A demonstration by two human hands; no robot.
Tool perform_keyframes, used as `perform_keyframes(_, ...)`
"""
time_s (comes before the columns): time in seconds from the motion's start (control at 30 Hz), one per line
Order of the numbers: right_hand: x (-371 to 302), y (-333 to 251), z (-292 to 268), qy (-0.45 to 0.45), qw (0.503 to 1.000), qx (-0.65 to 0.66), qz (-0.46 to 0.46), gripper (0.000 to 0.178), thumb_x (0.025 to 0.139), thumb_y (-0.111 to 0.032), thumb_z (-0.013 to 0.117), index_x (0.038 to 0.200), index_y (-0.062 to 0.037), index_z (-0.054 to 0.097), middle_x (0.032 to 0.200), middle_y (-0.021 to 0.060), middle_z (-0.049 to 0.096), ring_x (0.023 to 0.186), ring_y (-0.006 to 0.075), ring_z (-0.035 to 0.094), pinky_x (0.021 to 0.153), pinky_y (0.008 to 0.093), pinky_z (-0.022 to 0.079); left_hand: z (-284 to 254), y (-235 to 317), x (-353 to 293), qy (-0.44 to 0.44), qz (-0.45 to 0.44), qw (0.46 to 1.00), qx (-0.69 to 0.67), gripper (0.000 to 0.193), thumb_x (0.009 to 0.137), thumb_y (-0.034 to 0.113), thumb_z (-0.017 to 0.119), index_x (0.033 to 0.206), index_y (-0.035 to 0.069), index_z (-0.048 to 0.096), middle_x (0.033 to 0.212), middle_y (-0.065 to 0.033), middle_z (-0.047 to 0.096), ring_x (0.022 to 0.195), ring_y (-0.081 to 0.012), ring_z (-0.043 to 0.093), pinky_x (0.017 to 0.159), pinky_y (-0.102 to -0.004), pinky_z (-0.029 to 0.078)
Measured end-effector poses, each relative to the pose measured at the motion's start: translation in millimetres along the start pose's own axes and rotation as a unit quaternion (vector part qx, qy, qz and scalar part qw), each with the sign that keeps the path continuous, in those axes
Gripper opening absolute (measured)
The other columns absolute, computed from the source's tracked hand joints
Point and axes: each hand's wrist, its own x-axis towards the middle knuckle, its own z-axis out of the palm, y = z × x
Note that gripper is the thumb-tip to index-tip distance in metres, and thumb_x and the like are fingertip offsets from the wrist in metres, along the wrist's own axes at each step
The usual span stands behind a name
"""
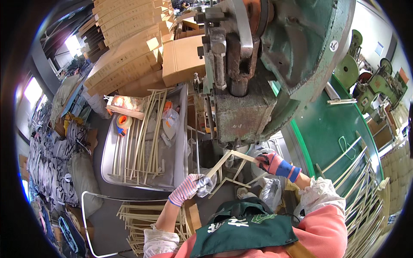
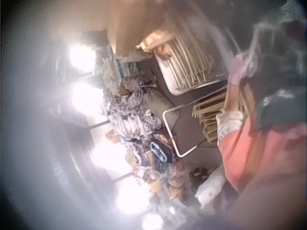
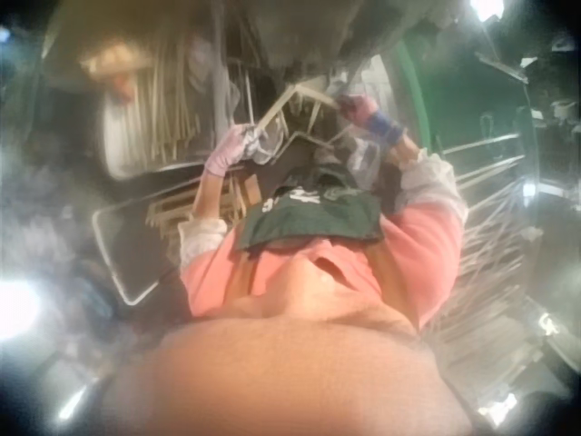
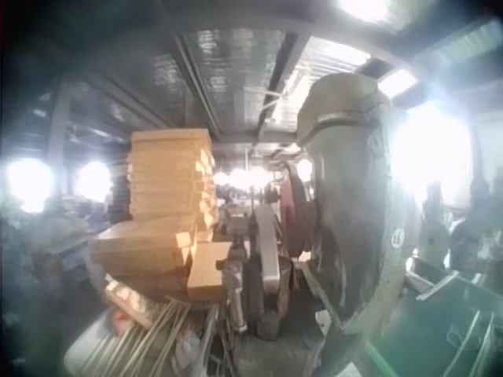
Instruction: The person assembles wooden frames by inserting dowels into pre-drilled holes on a press machine. They repeatedly pick up frame components, align them under the press, and push the dowels into place. Finished frames are stacked on a nearby cart.
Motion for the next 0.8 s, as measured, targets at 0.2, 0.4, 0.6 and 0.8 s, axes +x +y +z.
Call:
perform_keyframes(0.2,2.8,-5.6,-9.1,-0.004,1.0,-0.001,0.009,0.024,0.08,-0.016,0.065,0.099,-0.0019,0.065,0.077,0.0165,0.064,0.065,0.027,0.062,0.064,0.0313,0.049,-5.2,10.0,-0.8,-0.022,0.003,1.0,-0.007,0.03,0.093,0.029,0.054,0.083,0.001,0.061,0.056,0.004,0.046,0.048,-0.0042,0.04,0.047,-0.0199,0.032)
perform_keyframes(0.4,-7.6,-36.7,-21.9,0.042,0.999,-0.007,-0.024,0.03,0.076,-0.011,0.063,0.105,-0.0034,0.062,0.08,0.0194,0.061,0.073,0.0352,0.061,0.064,0.0368,0.048,5.0,22.2,-9.6,0.041,0.004,0.987,0.156,0.032,0.092,0.03,0.055,0.095,-0.002,0.06,0.06,-0.0017,0.055,0.054,-0.0116,0.05,0.056,-0.0253,0.043)
perform_keyframes(0.6,-45.2,-102.2,-25.8,0.098,0.985,-0.134,-0.053,0.02,0.073,-0.009,0.064,0.092,-0.003,0.062,0.075,0.0145,0.061,0.066,0.0366,0.059,0.059,0.0409,0.049,37.5,15.0,-41.0,0.279,0.118,0.81,0.502,0.042,0.078,0.044,0.066,0.078,0.002,0.062,0.062,-0.0171,0.061,0.062,-0.0322,0.062,0.058,-0.0379,0.049)
perform_keyframes(0.8,-74.0,-106.9,-80.1,-0.072,0.963,-0.131,-0.227,0.031,0.068,-0.013,0.073,0.095,-0.0008,0.063,0.07,0.0132,0.059,0.059,0.0329,0.059,0.051,0.0372,0.048,26.4,33.7,-96.0,0.108,0.271,0.682,0.671,0.054,0.07,0.057,0.067,0.073,0.003,0.063,0.054,-0.0122,0.049,0.053,-0.0299,0.052,0.053,-0.04,0.042)
